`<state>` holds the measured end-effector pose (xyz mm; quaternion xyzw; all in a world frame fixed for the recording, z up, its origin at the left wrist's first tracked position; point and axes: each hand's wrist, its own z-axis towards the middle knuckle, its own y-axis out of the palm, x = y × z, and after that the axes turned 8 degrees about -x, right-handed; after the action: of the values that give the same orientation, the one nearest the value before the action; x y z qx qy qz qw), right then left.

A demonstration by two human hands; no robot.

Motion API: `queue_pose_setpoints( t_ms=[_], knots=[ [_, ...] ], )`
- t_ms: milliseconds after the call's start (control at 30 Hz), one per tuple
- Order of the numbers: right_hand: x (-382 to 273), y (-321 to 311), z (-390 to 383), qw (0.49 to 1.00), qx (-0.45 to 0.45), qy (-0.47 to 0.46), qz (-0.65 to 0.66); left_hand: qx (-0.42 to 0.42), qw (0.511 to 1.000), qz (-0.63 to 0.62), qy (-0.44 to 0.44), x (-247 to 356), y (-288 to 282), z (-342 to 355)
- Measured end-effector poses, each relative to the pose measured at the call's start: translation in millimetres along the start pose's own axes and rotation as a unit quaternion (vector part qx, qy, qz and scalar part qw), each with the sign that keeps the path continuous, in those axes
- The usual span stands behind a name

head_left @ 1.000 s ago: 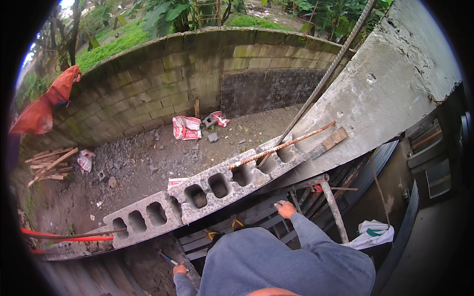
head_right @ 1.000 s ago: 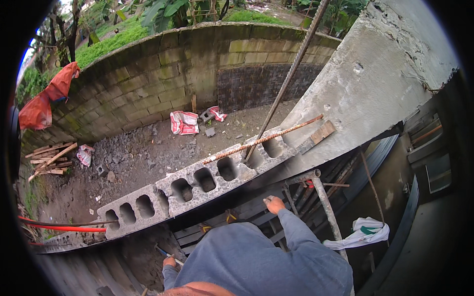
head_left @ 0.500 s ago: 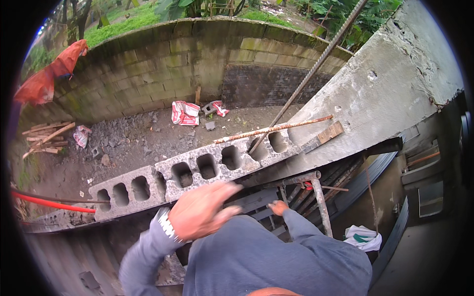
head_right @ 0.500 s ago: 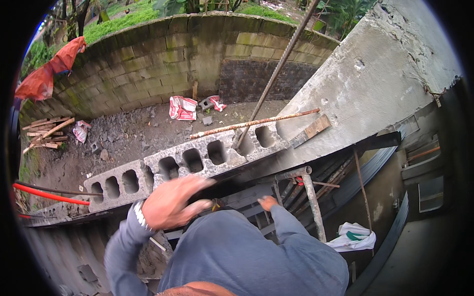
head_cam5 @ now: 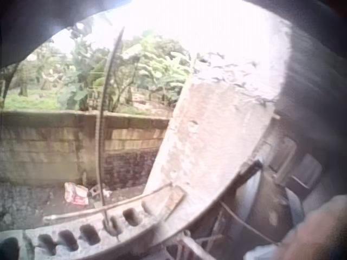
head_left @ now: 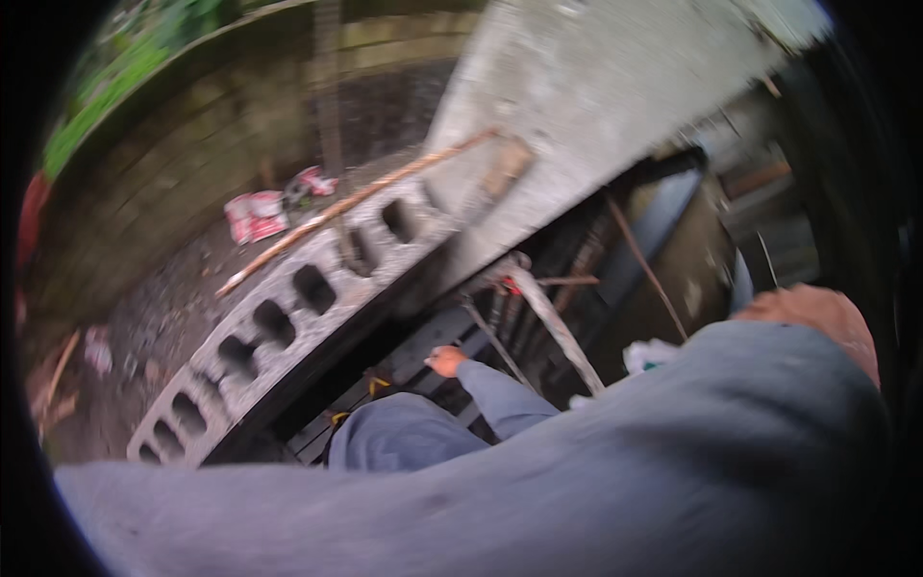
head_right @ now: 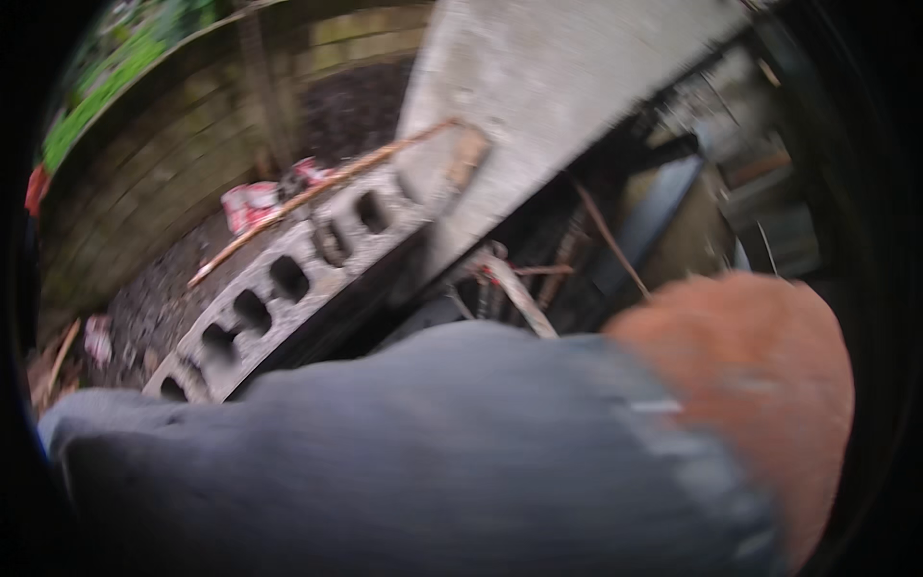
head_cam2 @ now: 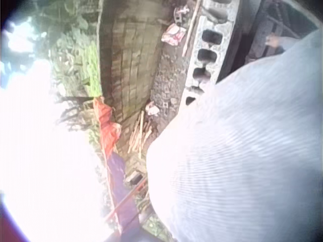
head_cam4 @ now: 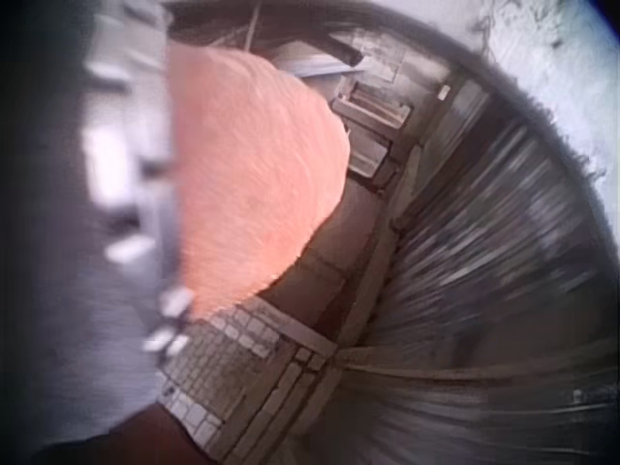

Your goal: The person lifts a hollow concrete block and places it onto a wall. He uses a hammer to tap the block into position and adjust its alignment. He then lifts another block and sets it in place.

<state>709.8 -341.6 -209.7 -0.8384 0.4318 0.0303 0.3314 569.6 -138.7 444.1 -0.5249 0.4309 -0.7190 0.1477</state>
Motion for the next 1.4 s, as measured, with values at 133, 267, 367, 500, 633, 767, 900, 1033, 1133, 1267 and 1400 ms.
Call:
queue_pose_setpoints(
  t_ms=[133,267,367,500,633,767,900,1033,1133,1267,1400],
  knots=[
    [-7,13,0,0.999,-0.035,0.035,0.003,-0.045,0.999,0.011,-0.004,-8,10,-13],
    [25,27,-34,0.997,-0.041,0.024,0.060,-0.066,0.996,-0.053,0.041,-6,10,7],
    [23,26,-10,0.998,-0.038,-0.004,0.054,-0.043,0.997,-0.052,0.040,28,9,17],
    [3,-15,7,0.998,-0.039,-0.021,0.041,-0.010,0.994,-0.069,0.078,85,16,68],
    [-5,-35,22,0.998,-0.046,-0.019,0.031,0.020,0.985,-0.117,0.124,101,31,103],
    [-17,-47,30,0.998,-0.049,-0.027,0.025,0.049,0.979,-0.141,0.141,109,44,116],
    [-37,-43,44,0.996,-0.044,-0.063,0.037,0.080,0.985,-0.119,0.096,84,67,112],
    [13,-32,32,0.998,-0.021,-0.025,0.057,0.209,0.969,-0.100,0.086,4,64,63],
    [11,-16,41,0.997,-0.018,-0.052,0.059,0.245,0.965,-0.094,-0.021,-36,64,9],
    [56,11,56,0.992,0.014,-0.084,0.092,0.260,0.958,-0.053,-0.104,-76,73,-42],
    [38,-6,36,0.998,-0.042,-0.028,0.044,0.343,0.919,-0.053,-0.185,-100,98,-101]
  ],
)
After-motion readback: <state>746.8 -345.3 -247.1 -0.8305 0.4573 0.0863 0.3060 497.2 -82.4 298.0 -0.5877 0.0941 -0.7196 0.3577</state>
